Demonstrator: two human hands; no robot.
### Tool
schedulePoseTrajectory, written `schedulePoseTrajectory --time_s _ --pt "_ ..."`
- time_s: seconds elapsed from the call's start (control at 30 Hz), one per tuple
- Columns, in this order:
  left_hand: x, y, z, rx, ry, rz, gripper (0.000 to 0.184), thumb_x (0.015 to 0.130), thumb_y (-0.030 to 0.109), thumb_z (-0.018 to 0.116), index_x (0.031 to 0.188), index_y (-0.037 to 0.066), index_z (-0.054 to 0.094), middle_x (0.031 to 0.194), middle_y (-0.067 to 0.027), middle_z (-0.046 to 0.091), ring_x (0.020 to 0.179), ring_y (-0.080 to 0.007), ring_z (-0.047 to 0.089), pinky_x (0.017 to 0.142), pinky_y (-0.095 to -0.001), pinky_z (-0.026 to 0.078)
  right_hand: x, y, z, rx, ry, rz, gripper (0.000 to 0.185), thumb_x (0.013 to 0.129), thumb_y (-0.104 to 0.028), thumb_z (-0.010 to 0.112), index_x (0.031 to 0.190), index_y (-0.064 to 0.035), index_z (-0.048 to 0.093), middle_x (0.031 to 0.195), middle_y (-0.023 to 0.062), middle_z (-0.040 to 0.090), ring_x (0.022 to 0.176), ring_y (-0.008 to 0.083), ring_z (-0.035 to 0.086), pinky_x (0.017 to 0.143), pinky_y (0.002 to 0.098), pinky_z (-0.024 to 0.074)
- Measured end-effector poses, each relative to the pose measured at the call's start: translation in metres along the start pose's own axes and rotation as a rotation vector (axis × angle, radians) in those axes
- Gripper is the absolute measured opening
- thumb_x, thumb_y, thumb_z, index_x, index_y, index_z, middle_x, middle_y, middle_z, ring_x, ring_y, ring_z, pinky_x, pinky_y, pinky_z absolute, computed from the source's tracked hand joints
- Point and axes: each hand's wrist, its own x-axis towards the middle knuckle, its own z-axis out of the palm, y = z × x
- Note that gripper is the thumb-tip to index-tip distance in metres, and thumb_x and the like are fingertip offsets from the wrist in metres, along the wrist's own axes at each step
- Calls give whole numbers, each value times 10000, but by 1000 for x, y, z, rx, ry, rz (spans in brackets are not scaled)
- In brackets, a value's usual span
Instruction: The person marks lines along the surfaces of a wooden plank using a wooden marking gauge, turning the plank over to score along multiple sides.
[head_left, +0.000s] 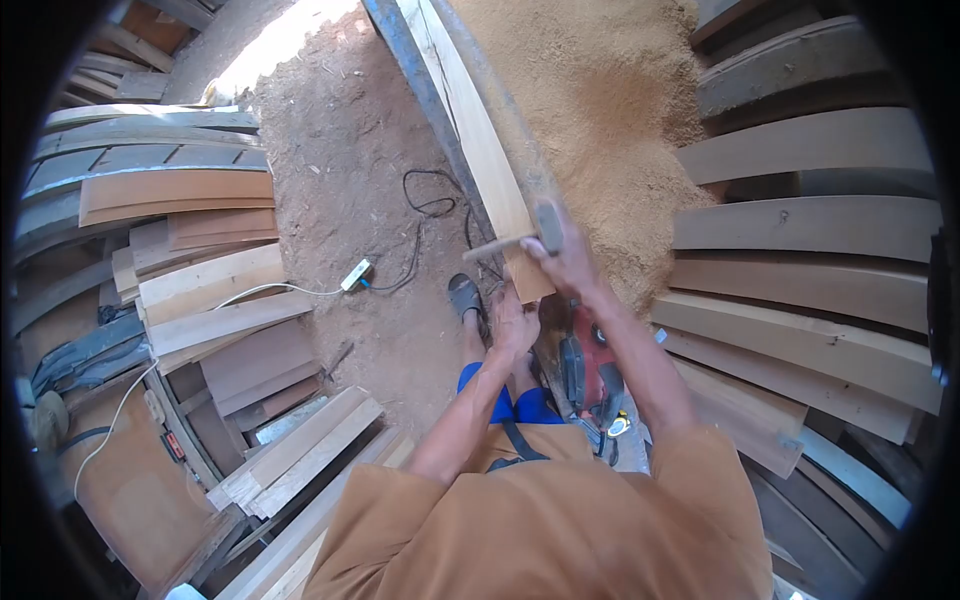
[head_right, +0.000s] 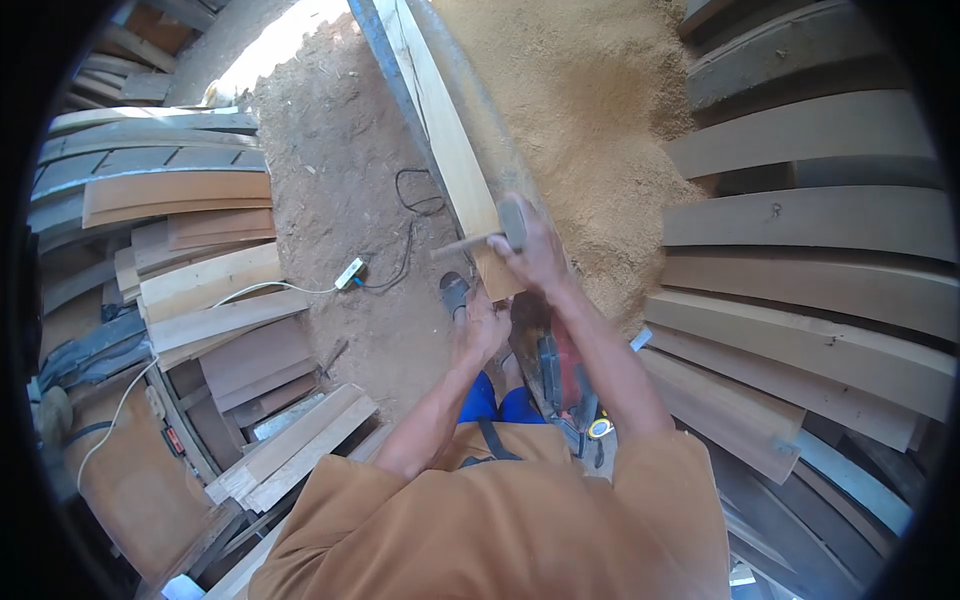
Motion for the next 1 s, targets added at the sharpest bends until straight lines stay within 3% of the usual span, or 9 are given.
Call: schedulePoseTrajectory --time_s 0.13,0.27,0.43,0.53,0.63,0.7,0.8,0.9,1.0 --pt "6 -15 5 4 -87 -39 361 1001 349 623 1262 99 636 1246 -268 642 1146 -493 616 945 -552 520 26 -3 -6 0 -121 12 715 852 -260 816 1431 -13 476 1269 267 650 1197 478 620 1007 514 512" --pt "5 -19 12 109 -55 -59 370 1000 344 631 1258 79 631 1203 -267 654 1117 -471 626 935 -542 523 -41 9 -15 -195 -46 -69 647 855 -270 809 1384 -45 511 1188 265 666 1141 476 640 945 520 527" --pt "7 -54 35 171 19 136 802 935 214 704 1596 6 301 1052 -294 682 932 -500 622 833 -556 508 -55 -10 -25 -118 -166 144 632 853 -275 806 1378 -62 527 1188 254 676 1130 475 646 939 520 532" --pt "10 -39 23 127 -22 140 663 940 248 697 1503 36 417 1113 -308 663 960 -489 633 845 -562 517 -5 -13 -12 -175 -52 67 626 862 -290 816 1381 -55 555 1157 232 705 1094 421 692 935 479 538" --pt "8 -9 2 62 -59 -56 456 974 337 667 1343 78 598 1140 -286 660 1059 -456 649 916 -557 529 33 -9 -1 -99 30 -48 642 861 -294 821 1394 -67 545 1162 231 708 1112 420 690 952 474 539" --pt "9 -23 14 11 -28 -22 489 969 343 681 1363 70 584 1112 -270 667 1044 -435 661 919 -538 531 36 -18 -8 -117 -55 68 665 855 -308 824 1405 -66 539 1204 240 695 1144 426 676 968 477 536" --pt "12 -30 10 -491 -89 196 536 956 386 701 1353 41 600 1110 -228 682 1042 -378 673 927 -495 526 29 -28 -19 -183 -103 100 676 843 -309 829 1405 -87 527 1210 240 686 1155 447 655 964 502 531" --pt "10 -23 -2 -249 -192 22 565 939 431 714 1317 19 630 1137 -210 690 1057 -326 677 924 -435 523 -14 -16 -20 -274 -28 -13 682 831 -309 836 1392 -65 536 1195 245 684 1147 457 646 969 515 522" --pt "10 -10 -12 -279 -237 -35 495 940 283 737 1316 -25 644 1230 -213 703 1164 -340 677 1007 -427 511 -39 -5 -21 -227 -60 34 685 820 -312 841 1372 -26 556 1193 260 677 1148 464 637 978 518 514"
